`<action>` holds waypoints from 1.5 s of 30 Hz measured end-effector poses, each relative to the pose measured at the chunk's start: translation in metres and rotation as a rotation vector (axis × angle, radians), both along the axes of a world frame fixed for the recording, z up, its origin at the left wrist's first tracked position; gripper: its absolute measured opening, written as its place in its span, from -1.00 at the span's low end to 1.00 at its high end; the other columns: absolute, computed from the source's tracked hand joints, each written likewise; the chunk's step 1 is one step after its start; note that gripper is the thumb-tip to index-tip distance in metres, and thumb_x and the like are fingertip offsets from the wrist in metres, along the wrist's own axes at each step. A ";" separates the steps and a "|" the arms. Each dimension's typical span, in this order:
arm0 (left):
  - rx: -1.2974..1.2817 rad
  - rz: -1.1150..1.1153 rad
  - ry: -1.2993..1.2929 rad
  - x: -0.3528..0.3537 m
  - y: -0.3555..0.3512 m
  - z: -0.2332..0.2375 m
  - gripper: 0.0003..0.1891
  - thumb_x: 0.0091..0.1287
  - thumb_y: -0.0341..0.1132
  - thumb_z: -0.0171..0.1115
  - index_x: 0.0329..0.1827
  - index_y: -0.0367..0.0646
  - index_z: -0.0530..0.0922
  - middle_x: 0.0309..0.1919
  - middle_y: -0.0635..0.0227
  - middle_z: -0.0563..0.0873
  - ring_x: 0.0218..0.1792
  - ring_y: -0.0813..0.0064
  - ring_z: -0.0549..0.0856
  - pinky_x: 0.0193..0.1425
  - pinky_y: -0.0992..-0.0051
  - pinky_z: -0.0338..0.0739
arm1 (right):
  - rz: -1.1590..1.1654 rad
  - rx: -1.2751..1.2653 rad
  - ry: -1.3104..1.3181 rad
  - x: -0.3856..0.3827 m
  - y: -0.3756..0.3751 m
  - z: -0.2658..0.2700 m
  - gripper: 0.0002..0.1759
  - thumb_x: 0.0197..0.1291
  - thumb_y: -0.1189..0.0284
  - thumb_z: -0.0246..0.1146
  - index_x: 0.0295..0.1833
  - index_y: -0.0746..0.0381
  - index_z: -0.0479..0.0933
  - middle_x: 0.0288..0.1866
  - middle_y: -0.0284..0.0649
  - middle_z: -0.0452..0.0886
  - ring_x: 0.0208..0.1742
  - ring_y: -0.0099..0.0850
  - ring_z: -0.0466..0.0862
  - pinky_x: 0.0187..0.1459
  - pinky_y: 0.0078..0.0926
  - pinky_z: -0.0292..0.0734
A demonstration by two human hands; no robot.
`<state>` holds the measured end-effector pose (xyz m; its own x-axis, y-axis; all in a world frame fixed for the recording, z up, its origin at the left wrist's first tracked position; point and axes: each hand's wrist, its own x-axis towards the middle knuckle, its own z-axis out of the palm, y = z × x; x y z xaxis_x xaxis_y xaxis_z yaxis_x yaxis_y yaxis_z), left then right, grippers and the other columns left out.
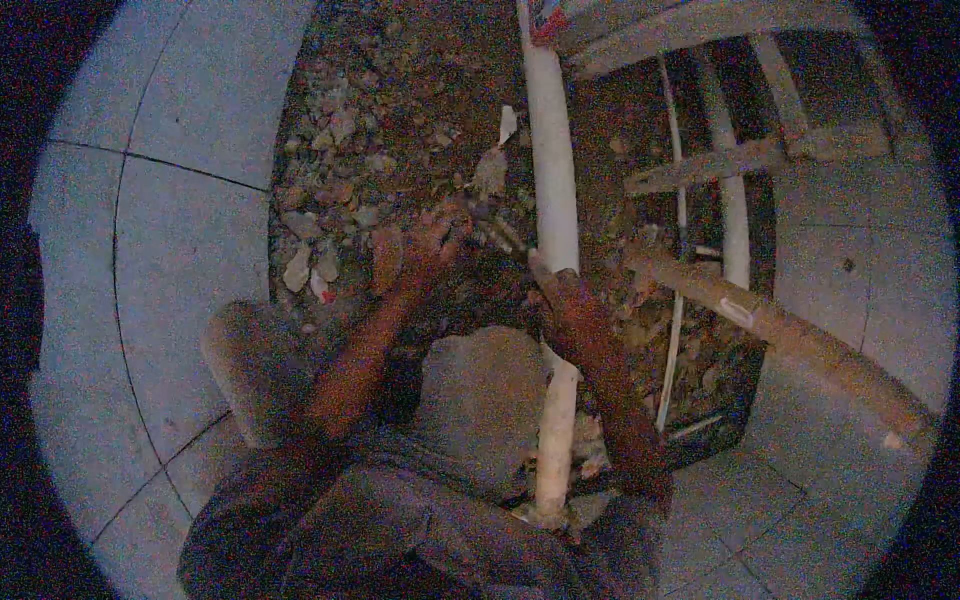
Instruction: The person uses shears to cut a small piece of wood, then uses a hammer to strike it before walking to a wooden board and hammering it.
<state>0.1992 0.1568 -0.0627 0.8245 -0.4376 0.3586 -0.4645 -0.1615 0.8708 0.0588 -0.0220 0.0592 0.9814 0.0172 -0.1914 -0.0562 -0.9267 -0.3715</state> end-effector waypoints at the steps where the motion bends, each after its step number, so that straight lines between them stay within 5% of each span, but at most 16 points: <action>1: 0.038 0.003 -0.009 0.000 0.001 0.001 -0.74 0.30 -0.19 0.07 -0.14 -0.19 0.56 -0.17 0.12 0.61 -0.13 0.10 0.61 -0.07 0.28 0.50 | 0.011 -0.007 -0.003 0.004 0.001 0.007 -0.44 0.29 0.24 0.00 0.39 0.08 0.15 -0.03 0.17 0.49 -0.01 0.05 0.53 0.01 -0.02 0.41; 4: 0.152 0.013 -0.017 0.000 0.006 0.001 -0.72 0.31 -0.16 0.05 -0.13 -0.18 0.56 -0.18 0.10 0.60 -0.12 0.07 0.60 -0.04 0.25 0.48 | -0.027 -0.160 0.113 0.014 0.011 0.028 -0.43 0.26 0.27 0.03 0.39 -0.06 0.16 0.08 0.21 0.43 0.08 0.11 0.47 0.10 0.13 0.29; 7: 0.077 -0.015 0.047 -0.004 0.009 0.018 -0.71 0.31 -0.16 0.04 -0.11 -0.19 0.54 -0.17 0.07 0.60 -0.11 0.04 0.59 -0.01 0.22 0.46 | -0.211 0.041 0.206 0.019 0.018 0.039 -0.42 0.24 0.28 0.05 0.39 -0.13 0.16 0.24 0.21 0.28 0.17 0.12 0.41 0.16 0.12 0.25; 9: -0.079 -0.040 0.112 -0.005 0.007 0.023 -0.70 0.31 -0.16 0.05 -0.10 -0.20 0.54 -0.16 0.05 0.59 -0.10 0.03 0.58 0.01 0.20 0.45 | -0.167 -0.074 0.241 0.020 0.018 0.039 -0.41 0.22 0.32 0.07 0.39 -0.12 0.17 0.23 0.20 0.30 0.13 0.10 0.44 0.13 0.02 0.32; 11: 0.247 -0.092 0.161 -0.003 0.008 0.013 -0.69 0.32 -0.17 0.04 -0.08 -0.22 0.52 -0.13 0.03 0.58 -0.08 0.02 0.58 0.03 0.20 0.44 | -0.074 -0.120 0.113 0.016 0.012 0.024 -0.40 0.20 0.36 0.09 0.38 -0.08 0.19 0.16 0.19 0.37 0.11 0.09 0.46 0.11 -0.04 0.35; 13: 0.154 -0.055 0.094 0.000 0.003 0.009 -0.69 0.31 -0.18 0.04 -0.07 -0.23 0.51 -0.11 0.03 0.57 -0.08 0.02 0.58 0.04 0.19 0.44 | 0.035 -0.159 -0.015 0.020 0.011 0.023 -0.40 0.17 0.39 0.11 0.37 -0.03 0.21 0.09 0.18 0.44 0.08 0.08 0.48 0.10 -0.09 0.37; 16: 0.028 -0.046 0.036 -0.002 0.005 0.001 -0.71 0.30 -0.21 0.05 -0.07 -0.24 0.52 -0.10 0.03 0.57 -0.07 0.01 0.57 0.05 0.17 0.43 | -0.163 0.038 0.004 0.018 0.016 0.032 -0.41 0.15 0.46 0.12 0.35 0.06 0.25 0.02 0.14 0.50 0.06 0.06 0.49 0.10 -0.13 0.37; 18: -0.017 -0.077 0.012 -0.001 0.004 0.001 -0.72 0.29 -0.24 0.06 -0.08 -0.24 0.52 -0.11 0.03 0.58 -0.07 0.00 0.57 0.04 0.17 0.44 | -0.052 0.058 -0.276 0.017 0.011 0.024 -0.46 0.24 0.29 0.08 0.35 -0.04 0.22 -0.24 0.07 0.48 -0.20 0.01 0.53 -0.18 -0.08 0.48; 19: 0.076 -0.045 0.017 -0.003 0.002 -0.003 -0.73 0.28 -0.25 0.07 -0.09 -0.24 0.53 -0.10 0.04 0.58 -0.05 0.01 0.57 0.05 0.18 0.44 | -0.056 0.057 -0.281 0.018 0.011 0.025 -0.46 0.24 0.29 0.08 0.35 -0.04 0.22 -0.24 0.07 0.48 -0.20 0.01 0.53 -0.18 -0.08 0.48; 21: 0.165 -0.012 0.013 -0.005 0.000 -0.009 -0.75 0.27 -0.26 0.09 -0.11 -0.24 0.54 -0.09 0.05 0.58 -0.04 0.02 0.56 0.06 0.19 0.44 | -0.060 -0.052 0.229 0.024 0.015 0.028 -0.46 0.21 0.38 0.12 0.33 0.05 0.26 -0.24 0.06 0.49 -0.17 0.01 0.54 -0.13 -0.11 0.47; 24: 0.185 -0.011 0.175 -0.004 0.004 -0.008 -0.76 0.25 -0.27 0.12 -0.14 -0.23 0.56 -0.08 0.06 0.57 -0.02 0.05 0.56 0.08 0.22 0.44 | -0.105 0.227 0.009 0.011 0.010 0.017 -0.48 0.20 0.43 0.08 0.29 0.27 0.28 0.03 0.11 0.49 0.01 0.02 0.53 0.09 -0.20 0.38; 27: 0.050 -0.074 0.176 0.000 0.004 0.014 -0.73 0.22 -0.22 0.17 -0.12 -0.22 0.56 -0.04 0.09 0.56 0.00 0.08 0.55 0.11 0.23 0.43 | -0.161 0.323 -0.178 0.011 0.020 0.012 -0.48 0.21 0.42 0.07 0.30 0.23 0.27 0.08 0.11 0.47 0.02 0.00 0.54 0.10 -0.22 0.38; 30: -0.011 -0.033 0.151 -0.007 0.002 0.018 -0.63 0.16 -0.14 0.25 -0.08 -0.20 0.55 -0.06 0.12 0.58 -0.02 0.10 0.57 0.08 0.25 0.44 | -0.235 0.306 0.008 0.022 0.021 -0.005 -0.46 0.21 0.43 0.07 0.33 0.16 0.24 0.10 0.07 0.47 0.03 -0.06 0.55 0.10 -0.26 0.39; 38: 0.487 0.120 0.498 -0.020 -0.005 0.027 -0.39 0.04 0.05 0.33 0.08 -0.11 0.44 -0.02 0.05 0.56 -0.01 0.06 0.57 0.04 0.21 0.45 | -0.183 0.394 0.000 0.009 0.017 -0.060 -0.42 0.17 0.39 0.13 0.33 0.10 0.24 0.04 0.04 0.51 0.04 -0.10 0.56 0.06 -0.30 0.44; 42: 0.230 0.209 0.275 -0.017 0.000 -0.009 -0.42 0.04 0.07 0.34 0.03 -0.13 0.47 -0.06 0.01 0.58 -0.06 0.10 0.60 0.03 0.23 0.46 | -0.207 0.386 -0.010 0.002 0.016 -0.046 -0.43 0.17 0.32 0.14 0.32 0.12 0.26 0.01 0.05 0.53 0.06 -0.07 0.54 0.08 -0.27 0.42; 45: 0.256 -0.080 0.640 -0.007 0.012 0.015 -0.41 0.04 0.08 0.35 0.02 -0.14 0.49 -0.09 0.05 0.61 -0.04 0.19 0.60 0.05 0.27 0.45 | -0.125 0.286 -0.101 0.010 0.016 -0.011 -0.45 0.18 0.41 0.14 0.32 0.15 0.26 -0.11 0.04 0.54 0.00 -0.06 0.54 0.04 -0.19 0.42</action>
<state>0.1927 0.1692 -0.0480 0.8011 -0.5117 -0.3104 0.1088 -0.3854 0.9163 0.0684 -0.0064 0.0480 0.9931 -0.0651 -0.0974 -0.1120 -0.7722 -0.6255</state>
